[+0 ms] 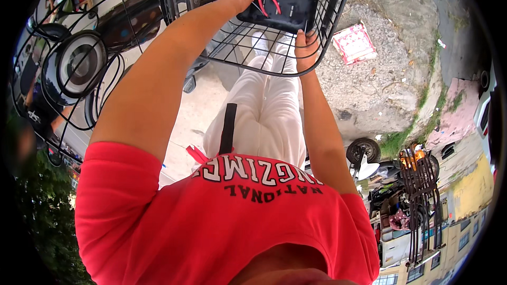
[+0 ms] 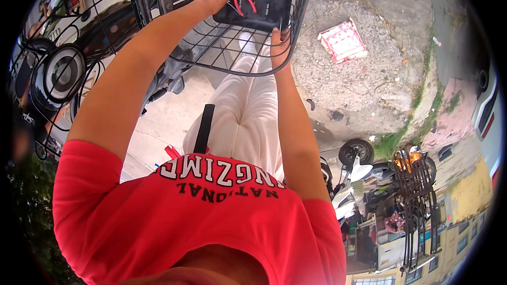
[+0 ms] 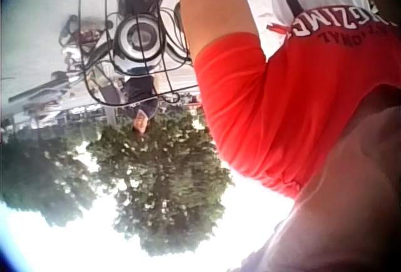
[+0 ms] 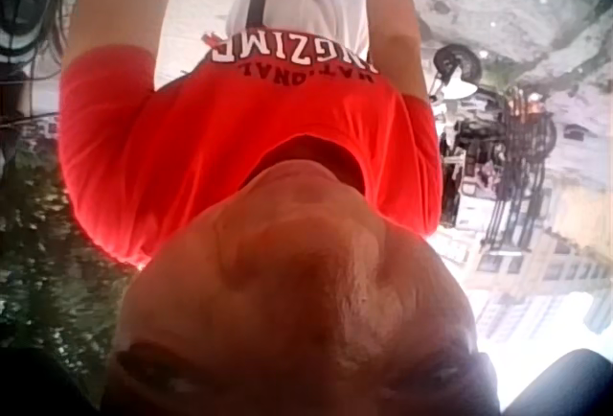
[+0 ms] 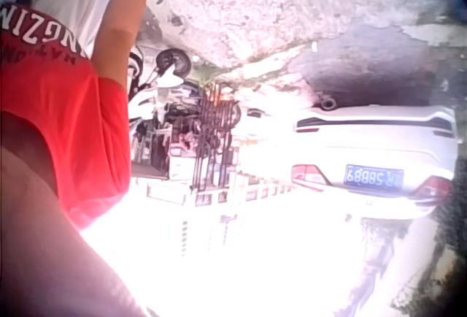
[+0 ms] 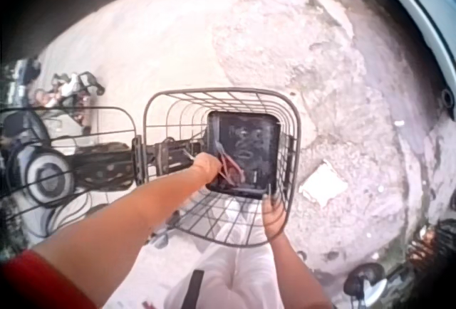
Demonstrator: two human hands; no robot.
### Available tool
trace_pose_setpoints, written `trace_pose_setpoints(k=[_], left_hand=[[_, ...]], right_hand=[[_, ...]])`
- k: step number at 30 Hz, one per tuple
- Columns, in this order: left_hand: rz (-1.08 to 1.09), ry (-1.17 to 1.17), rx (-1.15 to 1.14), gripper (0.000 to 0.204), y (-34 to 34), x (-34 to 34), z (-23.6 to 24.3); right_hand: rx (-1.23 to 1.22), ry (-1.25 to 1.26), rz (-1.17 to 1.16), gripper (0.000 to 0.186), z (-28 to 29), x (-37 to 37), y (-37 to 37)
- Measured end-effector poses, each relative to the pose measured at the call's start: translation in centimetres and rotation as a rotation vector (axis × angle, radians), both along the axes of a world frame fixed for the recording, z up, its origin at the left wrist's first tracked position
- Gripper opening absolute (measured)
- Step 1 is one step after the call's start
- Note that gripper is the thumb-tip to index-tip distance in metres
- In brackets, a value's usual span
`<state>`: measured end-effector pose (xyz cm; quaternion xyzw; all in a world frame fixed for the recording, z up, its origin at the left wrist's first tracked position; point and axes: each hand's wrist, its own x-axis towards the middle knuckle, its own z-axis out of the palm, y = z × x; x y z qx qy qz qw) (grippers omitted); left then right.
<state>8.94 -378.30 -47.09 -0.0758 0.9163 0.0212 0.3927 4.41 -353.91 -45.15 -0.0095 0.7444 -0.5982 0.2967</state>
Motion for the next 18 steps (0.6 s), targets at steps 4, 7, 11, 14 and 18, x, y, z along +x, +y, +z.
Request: trace_pose_setpoints(k=[4,7,11,14,18], left_hand=[[-0.032,-0.064,0.045,0.018,-0.2,-1.0,-1.4],[-0.059,-0.082,0.037,0.017,-0.2,-0.9,-2.4],[-0.083,-0.014,-0.003,0.016,0.4,-0.7,-1.8],[-0.074,0.007,-0.005,0.016,0.5,-0.3,-2.0],[-0.018,0.027,-0.006,0.016,0.3,-0.1,-0.8]], right_hand=[[0.165,-0.014,0.097,0.017,-1.4,0.3,0.5],[0.251,0.007,0.093,0.024,-2.0,0.5,0.8],[0.178,0.151,0.062,0.026,-1.3,0.7,0.3],[0.274,0.156,0.096,0.022,-1.7,0.7,0.4],[0.321,0.175,0.059,0.023,-1.5,0.9,-0.5]])
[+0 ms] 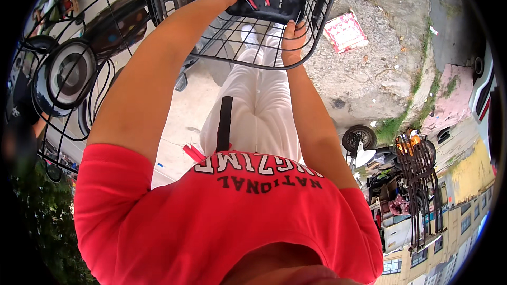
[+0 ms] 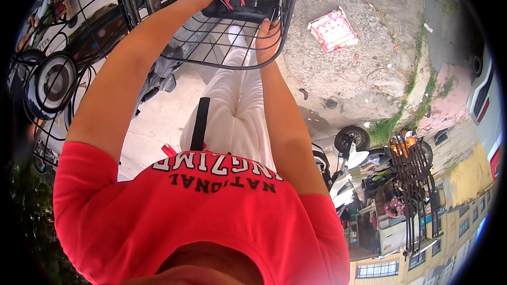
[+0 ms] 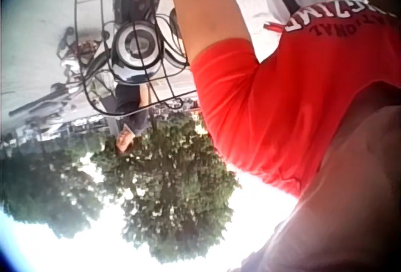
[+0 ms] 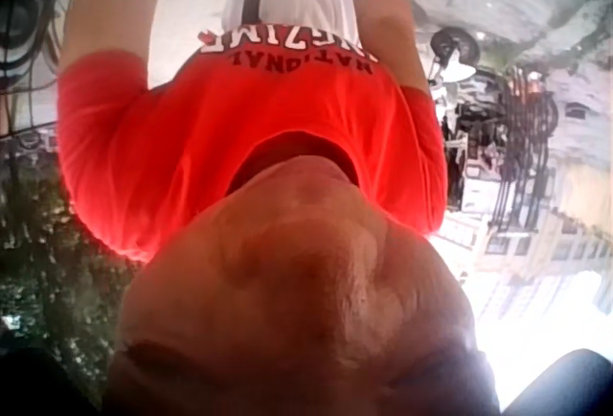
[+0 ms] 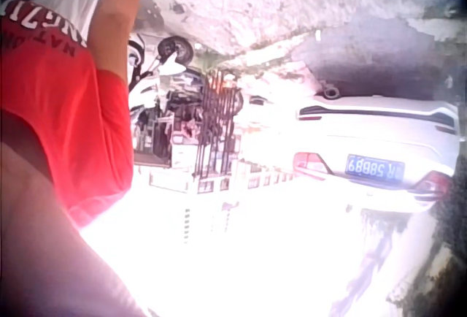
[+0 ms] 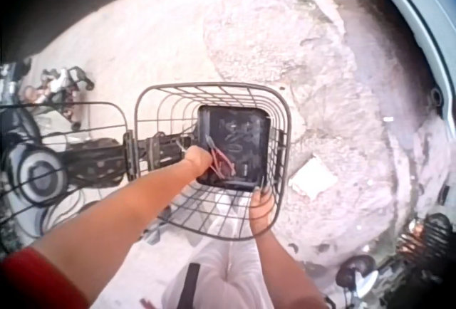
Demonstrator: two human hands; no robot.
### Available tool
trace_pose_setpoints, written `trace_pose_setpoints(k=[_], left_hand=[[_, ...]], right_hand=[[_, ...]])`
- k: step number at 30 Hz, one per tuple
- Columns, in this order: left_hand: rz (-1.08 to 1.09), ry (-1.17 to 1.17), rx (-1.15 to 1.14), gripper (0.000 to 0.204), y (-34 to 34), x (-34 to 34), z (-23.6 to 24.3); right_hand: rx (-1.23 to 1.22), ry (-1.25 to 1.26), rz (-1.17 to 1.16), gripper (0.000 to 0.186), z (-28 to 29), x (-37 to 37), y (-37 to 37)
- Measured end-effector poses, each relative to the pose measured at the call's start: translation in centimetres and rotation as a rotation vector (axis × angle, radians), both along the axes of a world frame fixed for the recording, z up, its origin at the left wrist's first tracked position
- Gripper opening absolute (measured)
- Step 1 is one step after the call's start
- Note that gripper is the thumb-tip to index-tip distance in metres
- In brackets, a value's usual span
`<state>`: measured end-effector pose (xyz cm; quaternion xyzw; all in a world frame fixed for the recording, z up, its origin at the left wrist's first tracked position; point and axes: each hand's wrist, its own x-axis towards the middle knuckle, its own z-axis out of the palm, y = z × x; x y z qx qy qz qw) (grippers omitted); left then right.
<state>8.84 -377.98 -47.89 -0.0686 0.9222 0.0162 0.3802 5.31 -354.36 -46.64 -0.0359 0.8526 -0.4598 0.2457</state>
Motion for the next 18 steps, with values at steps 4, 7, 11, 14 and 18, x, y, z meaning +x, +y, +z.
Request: trace_pose_setpoints(k=[4,7,11,14,18], left_hand=[[0.075,0.034,0.025,0.016,0.4,0.6,1.1],[0.156,0.006,0.03,0.016,1.3,1.3,1.7],[0.337,-0.027,0.203,0.019,2.2,0.6,4.5],[0.578,0.056,0.582,0.036,4.9,-0.1,4.1],[0.8,0.173,0.67,0.043,9.0,-1.0,0.7]], right_hand=[[-0.052,-0.012,-0.052,0.021,0.2,0.3,-0.4],[-0.08,0.0,-0.063,0.02,0.1,0.5,-0.3],[-0.042,0.014,-0.05,0.021,-0.5,0.2,0.0],[-0.082,0.001,-0.076,0.022,-0.9,0.4,0.0],[-0.095,-0.011,-0.073,0.022,-0.2,0.4,-0.2]])
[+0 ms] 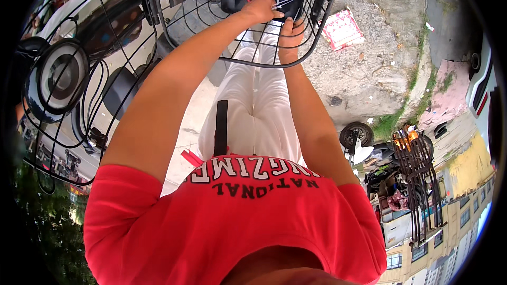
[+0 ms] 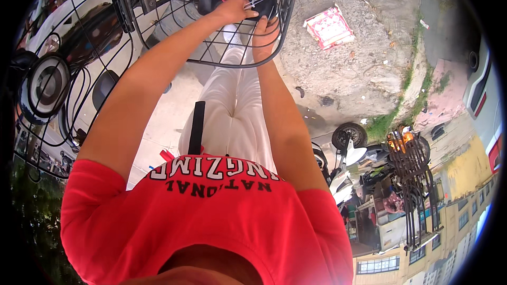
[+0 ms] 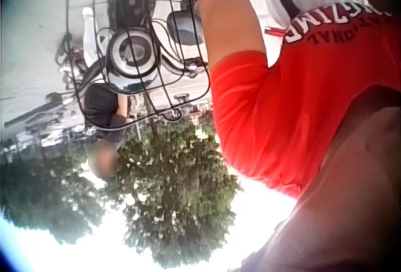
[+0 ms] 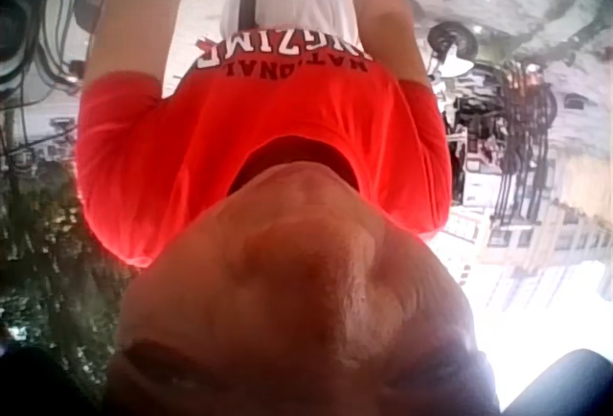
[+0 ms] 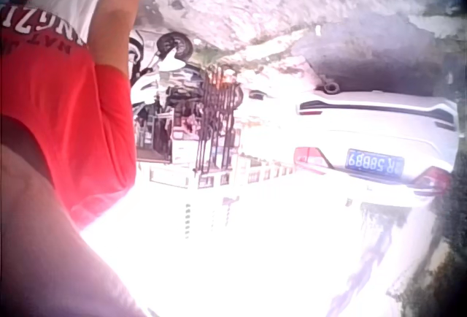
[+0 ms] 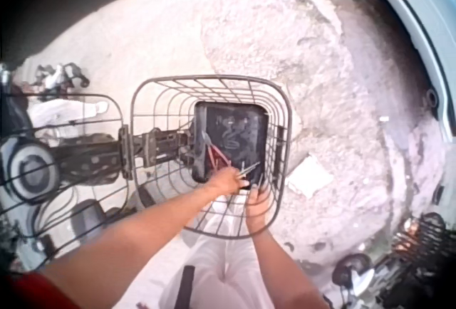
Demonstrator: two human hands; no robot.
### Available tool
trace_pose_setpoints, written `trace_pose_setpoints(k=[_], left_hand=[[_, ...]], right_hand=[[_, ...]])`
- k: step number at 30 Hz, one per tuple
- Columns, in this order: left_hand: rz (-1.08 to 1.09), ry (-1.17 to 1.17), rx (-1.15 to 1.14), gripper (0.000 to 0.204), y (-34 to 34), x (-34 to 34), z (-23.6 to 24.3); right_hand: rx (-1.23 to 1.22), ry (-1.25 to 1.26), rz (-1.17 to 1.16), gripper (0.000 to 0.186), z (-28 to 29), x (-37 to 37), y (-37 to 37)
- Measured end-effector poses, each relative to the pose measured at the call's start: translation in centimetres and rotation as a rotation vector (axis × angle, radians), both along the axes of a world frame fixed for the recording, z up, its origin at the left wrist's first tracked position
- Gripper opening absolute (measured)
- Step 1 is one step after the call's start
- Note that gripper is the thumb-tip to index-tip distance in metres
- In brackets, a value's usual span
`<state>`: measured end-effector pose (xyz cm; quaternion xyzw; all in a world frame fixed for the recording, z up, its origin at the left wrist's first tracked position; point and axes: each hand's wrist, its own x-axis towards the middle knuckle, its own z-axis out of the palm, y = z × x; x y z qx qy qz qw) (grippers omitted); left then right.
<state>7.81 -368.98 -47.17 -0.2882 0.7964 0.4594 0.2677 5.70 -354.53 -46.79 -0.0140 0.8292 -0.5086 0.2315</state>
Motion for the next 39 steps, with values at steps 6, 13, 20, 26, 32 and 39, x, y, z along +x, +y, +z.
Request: trace_pose_setpoints(k=[6,13,20,26,32,39], left_hand=[[0.021,-0.113,-0.081,0.046,0.5,-1.7,1.0],[0.113,-0.132,-0.102,0.048,0.5,-2.0,0.5],[0.088,-0.166,-0.1,0.048,0.4,-2.2,0.8],[0.075,-0.172,-0.121,0.051,0.2,-2.3,-0.2],[0.062,-0.097,-0.207,0.052,-0.1,-2.1,-1.1],[0.091,-0.099,-0.111,0.051,-1.1,-1.0,-4.1]], right_hand=[[-0.022,-0.079,-0.066,0.026,-1.3,0.1,0.5],[-0.191,-0.336,0.089,0.02,1.1,0.0,3.6],[-0.362,-0.781,-0.202,0.033,2.7,-1.6,5.9],[-0.515,-0.861,-0.262,0.014,1.0,-3.0,3.7],[-0.593,-0.829,-0.148,0.014,-0.9,-3.0,3.1],[-0.598,-0.74,-0.197,0.01,-2.1,-1.7,2.4]])
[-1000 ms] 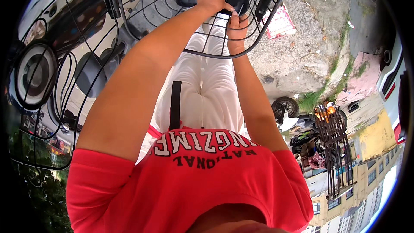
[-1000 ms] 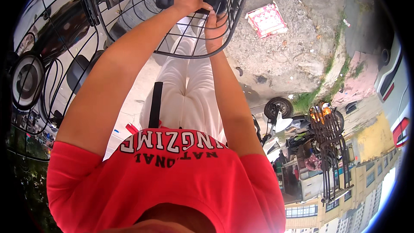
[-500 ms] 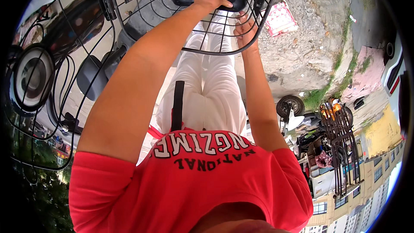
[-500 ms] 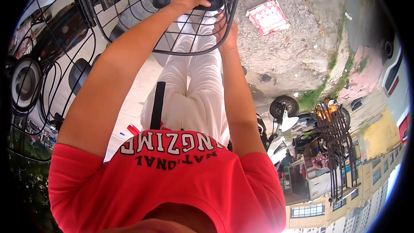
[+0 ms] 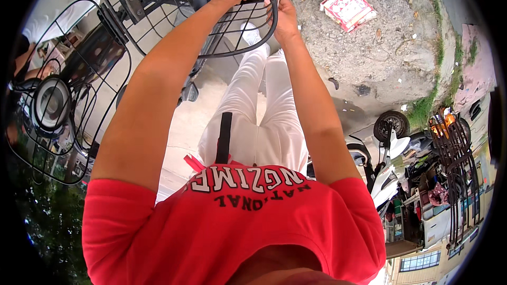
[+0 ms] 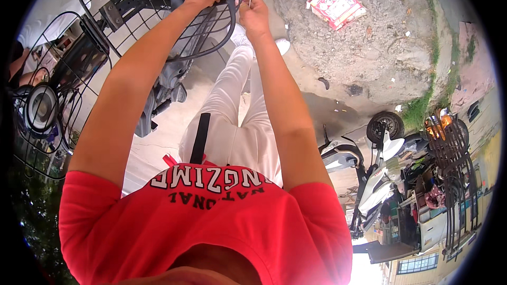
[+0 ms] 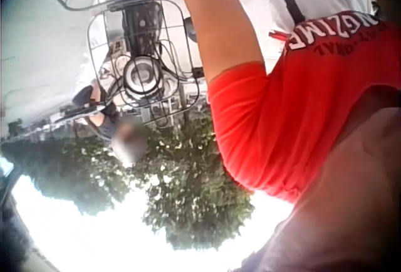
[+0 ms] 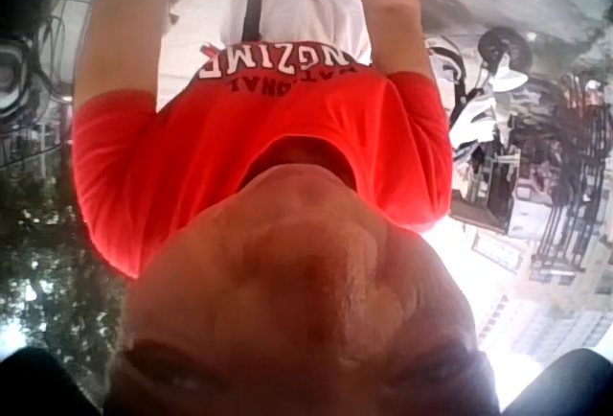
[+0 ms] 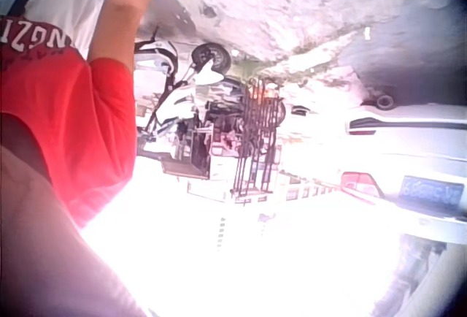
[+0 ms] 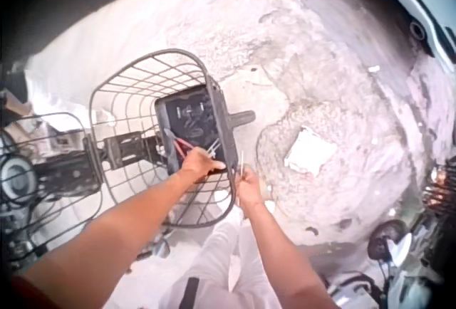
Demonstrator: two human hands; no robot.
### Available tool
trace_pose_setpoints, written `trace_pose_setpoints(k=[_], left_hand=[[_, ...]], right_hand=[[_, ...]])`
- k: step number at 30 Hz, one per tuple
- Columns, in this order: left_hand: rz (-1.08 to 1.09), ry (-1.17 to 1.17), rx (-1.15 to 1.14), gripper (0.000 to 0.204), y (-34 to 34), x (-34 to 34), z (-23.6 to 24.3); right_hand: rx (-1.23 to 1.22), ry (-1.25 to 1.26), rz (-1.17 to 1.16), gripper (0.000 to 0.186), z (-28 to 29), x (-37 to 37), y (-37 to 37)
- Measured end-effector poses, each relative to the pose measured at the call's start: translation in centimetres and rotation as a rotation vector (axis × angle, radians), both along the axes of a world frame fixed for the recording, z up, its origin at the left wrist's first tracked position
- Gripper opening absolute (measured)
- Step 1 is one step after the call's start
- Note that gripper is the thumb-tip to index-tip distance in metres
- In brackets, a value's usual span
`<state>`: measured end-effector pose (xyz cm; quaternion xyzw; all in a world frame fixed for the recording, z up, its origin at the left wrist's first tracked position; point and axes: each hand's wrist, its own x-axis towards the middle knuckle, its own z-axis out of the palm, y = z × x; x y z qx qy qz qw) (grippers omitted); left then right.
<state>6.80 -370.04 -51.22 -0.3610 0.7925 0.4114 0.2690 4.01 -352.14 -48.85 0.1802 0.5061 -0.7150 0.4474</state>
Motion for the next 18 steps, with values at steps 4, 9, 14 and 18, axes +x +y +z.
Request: trace_pose_setpoints(k=[4,9,14,18], left_hand=[[0.037,0.073,0.097,0.041,-0.3,0.0,0.6],[0.135,0.248,0.16,0.037,-1.2,0.8,0.4],[-0.077,-0.027,0.002,0.035,-0.8,-0.2,2.8],[-0.133,-0.085,-0.014,0.04,-2.4,-0.2,2.4]], right_hand=[[-0.004,-0.012,0.059,0.012,0.7,-0.8,0.5],[-0.063,-0.05,0.06,0.02,1.3,-0.3,0.4],[-0.131,0.034,0.047,0.025,-0.8,1.6,2.4],[-0.133,0.172,0.099,0.023,-2.2,2.9,2.8]])
